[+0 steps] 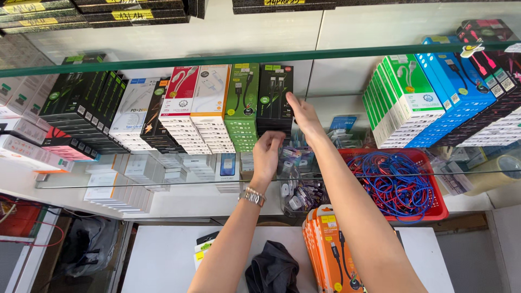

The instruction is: The person wipes the surfaces of small product boxes with a dark cloth and then places them on a glass shelf. The person handles red, white, green, and black boxes one at a time, wiping each before stacking them on the shelf.

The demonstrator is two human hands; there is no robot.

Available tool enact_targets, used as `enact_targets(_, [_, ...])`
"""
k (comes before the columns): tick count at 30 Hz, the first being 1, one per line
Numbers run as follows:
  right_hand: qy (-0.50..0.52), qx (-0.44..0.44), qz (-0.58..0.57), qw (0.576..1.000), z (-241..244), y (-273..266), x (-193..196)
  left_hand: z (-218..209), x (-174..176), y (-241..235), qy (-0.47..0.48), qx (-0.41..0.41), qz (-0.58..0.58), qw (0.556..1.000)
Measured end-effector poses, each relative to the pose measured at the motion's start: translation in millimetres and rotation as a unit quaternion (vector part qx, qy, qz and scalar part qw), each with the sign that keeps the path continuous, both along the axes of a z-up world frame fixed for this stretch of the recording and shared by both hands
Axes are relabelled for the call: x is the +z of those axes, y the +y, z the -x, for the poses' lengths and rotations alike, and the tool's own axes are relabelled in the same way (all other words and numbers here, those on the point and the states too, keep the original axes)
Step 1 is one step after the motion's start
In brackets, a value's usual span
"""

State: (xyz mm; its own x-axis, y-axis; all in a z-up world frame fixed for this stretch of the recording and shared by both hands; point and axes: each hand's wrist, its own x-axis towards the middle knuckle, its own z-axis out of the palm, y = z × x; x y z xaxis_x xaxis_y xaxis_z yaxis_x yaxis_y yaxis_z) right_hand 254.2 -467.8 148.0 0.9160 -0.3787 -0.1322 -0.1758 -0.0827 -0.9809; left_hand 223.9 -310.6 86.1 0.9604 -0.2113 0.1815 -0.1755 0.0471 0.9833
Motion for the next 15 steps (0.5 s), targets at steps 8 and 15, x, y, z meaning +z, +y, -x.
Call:
enact_targets(8, [-0.044,0.078,-0.258,0.962,12.4,8.9,-18.3,14.2,-32.1,7.0,0.284,0.013,0.265,0.921])
enact_targets(15, [0.049,0.069,-0.201,0.976,2.7,7.1,-4.7,-12.4,-40.9,2.6,0.361,-0.096,0.431,0.821])
